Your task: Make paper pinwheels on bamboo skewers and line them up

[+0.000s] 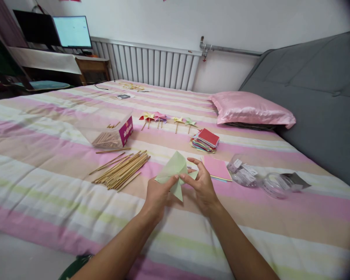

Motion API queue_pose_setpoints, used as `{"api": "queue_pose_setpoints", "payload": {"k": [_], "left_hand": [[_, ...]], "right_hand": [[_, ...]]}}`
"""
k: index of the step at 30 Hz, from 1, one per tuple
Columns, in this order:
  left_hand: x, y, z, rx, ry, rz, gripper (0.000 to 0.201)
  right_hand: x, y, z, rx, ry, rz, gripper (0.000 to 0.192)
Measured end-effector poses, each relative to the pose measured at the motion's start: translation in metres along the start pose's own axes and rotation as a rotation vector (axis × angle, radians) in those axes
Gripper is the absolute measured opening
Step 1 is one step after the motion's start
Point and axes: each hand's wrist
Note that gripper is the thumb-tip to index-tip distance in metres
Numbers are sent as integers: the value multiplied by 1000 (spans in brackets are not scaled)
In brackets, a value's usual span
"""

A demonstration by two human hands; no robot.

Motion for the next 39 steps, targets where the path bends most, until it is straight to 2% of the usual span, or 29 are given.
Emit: {"api": "queue_pose_setpoints", "payload": {"k": [2,7,10,14,18,23,39], "left_hand": [[0,-1,0,17,-19,-12,27],[-5,1,9,43,-189,0,34],[-10,5,18,-24,-169,-8,31],[-10,11,21,-153,-253,55,33],[-7,10,19,-267,-295,108,30],[-8,5,18,-316,-273,117,29],[-7,9,15,-295,-226,168,20]], "right_hand": [[0,0,1,-16,4,-21,62],[-5,-4,10,-49,-8,-90,67],[-8,-9,18,-76,-26,-171,69],[-7,-13,23,-84,-109,-322,72],[-4,-13,23,-17,-185,-387,74],[-3,-12,23,64,-244,-366,75],[-2,-15,20,269,-245,-248,72]]}}
Point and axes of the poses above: each hand's wrist, its own x-axis away from the middle knuckle, its own z-axis out of the back of the hand, y = z × x, and after that the axes turned 10 degrees about -x, right-handed
